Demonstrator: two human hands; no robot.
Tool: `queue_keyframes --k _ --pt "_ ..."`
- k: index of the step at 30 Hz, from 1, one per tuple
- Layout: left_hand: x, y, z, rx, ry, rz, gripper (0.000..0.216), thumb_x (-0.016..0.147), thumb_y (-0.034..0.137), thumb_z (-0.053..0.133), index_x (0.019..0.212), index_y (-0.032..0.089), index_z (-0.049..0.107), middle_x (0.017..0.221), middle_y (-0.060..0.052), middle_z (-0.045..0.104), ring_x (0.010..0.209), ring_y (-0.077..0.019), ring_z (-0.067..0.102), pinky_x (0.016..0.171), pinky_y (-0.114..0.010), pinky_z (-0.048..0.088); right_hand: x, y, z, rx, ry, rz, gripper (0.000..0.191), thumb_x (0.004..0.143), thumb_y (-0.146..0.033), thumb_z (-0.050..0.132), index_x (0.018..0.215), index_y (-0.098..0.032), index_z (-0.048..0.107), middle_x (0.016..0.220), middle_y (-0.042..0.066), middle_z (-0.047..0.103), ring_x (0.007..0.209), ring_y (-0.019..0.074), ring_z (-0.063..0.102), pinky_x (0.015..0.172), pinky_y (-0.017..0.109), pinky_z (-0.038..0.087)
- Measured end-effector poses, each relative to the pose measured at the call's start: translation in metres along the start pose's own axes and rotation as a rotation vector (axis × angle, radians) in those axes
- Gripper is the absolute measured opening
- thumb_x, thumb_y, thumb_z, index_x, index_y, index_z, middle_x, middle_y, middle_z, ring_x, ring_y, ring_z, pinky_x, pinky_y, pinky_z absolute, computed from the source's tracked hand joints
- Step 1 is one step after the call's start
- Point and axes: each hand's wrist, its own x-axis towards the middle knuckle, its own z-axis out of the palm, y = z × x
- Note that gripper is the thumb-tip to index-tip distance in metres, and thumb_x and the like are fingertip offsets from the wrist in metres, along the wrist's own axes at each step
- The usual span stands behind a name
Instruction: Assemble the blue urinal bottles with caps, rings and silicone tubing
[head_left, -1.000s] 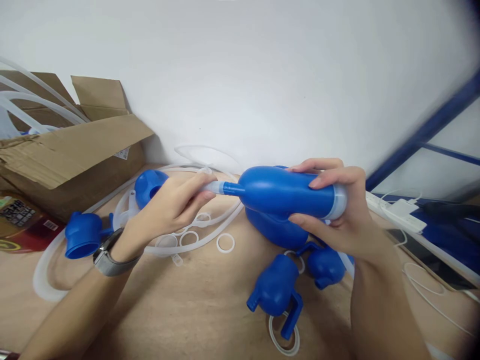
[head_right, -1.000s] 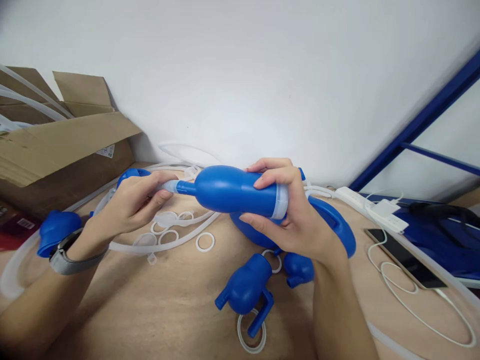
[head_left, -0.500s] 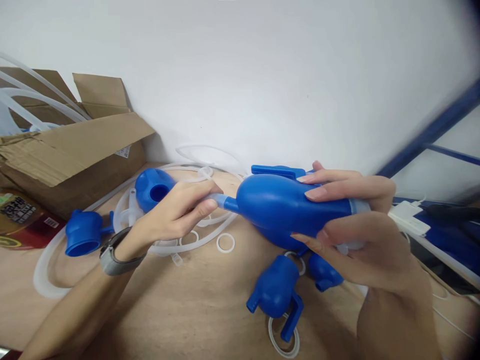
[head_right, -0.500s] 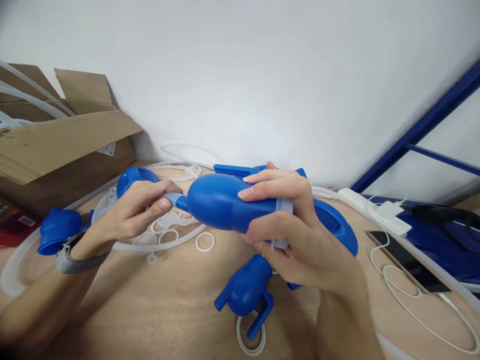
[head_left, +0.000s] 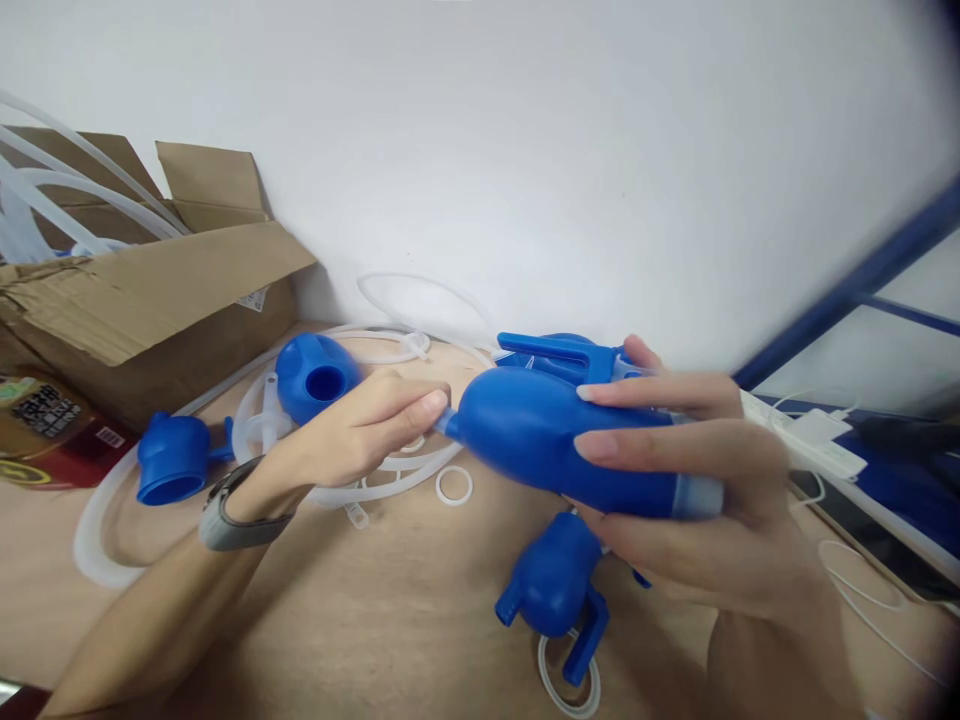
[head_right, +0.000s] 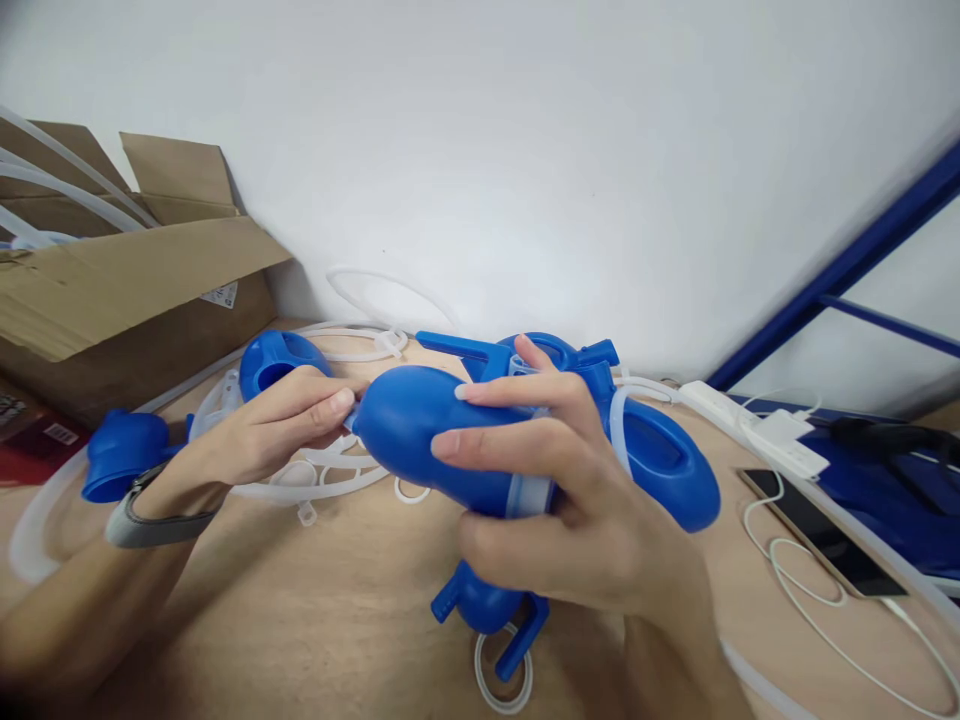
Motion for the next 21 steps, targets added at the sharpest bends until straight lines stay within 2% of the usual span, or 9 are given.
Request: queue_keyframes --k 3,6,10,14,16,21 --pt "0.000 -0.001 0.004 -0.082 -0.027 -0.073 0.050 0.113 0.043 0.041 0.068 0.021 0.040 0.058 0.006 0.036 0.053 -0.0107 0.030 0.053 -0.029 0.029 0.002 -0.002 0.003 -0.008 0.000 -0.021 0.027 0.083 -0.002 0.073 0.079 -0.028 0.068 0.105 -0.004 0.076 0.116 0.0250 0.069 0.122 0.061 0.051" --pt "0.000 -0.001 0.008 -0.134 0.016 -0.083 0.055 0.113 0.046 0.039 0.064 0.021 0.038 0.054 0.006 0.035 0.050 -0.0101 0.029 0.050 -0.029 0.029 0.003 0.002 0.007 -0.025 0.062 -0.003 0.029 0.079 -0.008 0.081 0.076 -0.031 0.064 0.105 -0.004 0.074 0.112 0.0265 0.071 0.112 0.059 0.059" --pt "-0.001 0.004 0.018 0.046 0.287 0.074 0.059 0.115 0.043 0.030 0.060 0.021 0.040 0.050 0.003 0.042 0.045 -0.0101 0.035 0.049 -0.029 0.031 0.001 0.013 0.019 0.061 0.200 0.092 0.039 0.071 -0.017 0.093 0.080 -0.029 0.058 0.110 0.001 0.069 0.105 0.0278 0.073 0.101 0.056 0.065" --pt "-0.002 0.007 0.024 0.386 0.557 0.285 0.059 0.116 0.036 0.026 0.062 0.021 0.044 0.050 0.003 0.045 0.044 -0.0098 0.041 0.047 -0.028 0.033 0.001 0.015 0.035 0.191 0.286 0.191 0.053 0.067 -0.013 0.093 0.104 -0.030 0.060 0.113 0.004 0.068 0.104 0.0274 0.070 0.101 0.053 0.064" --pt "-0.001 0.005 0.023 0.532 0.657 0.379 0.058 0.116 0.033 0.027 0.062 0.021 0.045 0.049 0.003 0.045 0.044 -0.0098 0.042 0.046 -0.027 0.033 0.003 0.008 0.040 0.214 0.295 0.302 0.053 0.071 -0.017 0.092 0.112 -0.030 0.060 0.113 0.004 0.068 0.107 0.0278 0.069 0.100 0.051 0.063" --pt "0.003 -0.011 0.020 0.688 0.801 0.516 0.054 0.115 0.028 0.030 0.063 0.022 0.043 0.051 0.004 0.045 0.044 -0.0096 0.041 0.046 -0.026 0.032 0.012 -0.013 0.042 0.265 0.181 0.788 0.036 0.087 -0.040 0.084 0.112 -0.030 0.060 0.116 0.005 0.070 0.113 0.0291 0.070 0.095 0.047 0.060"
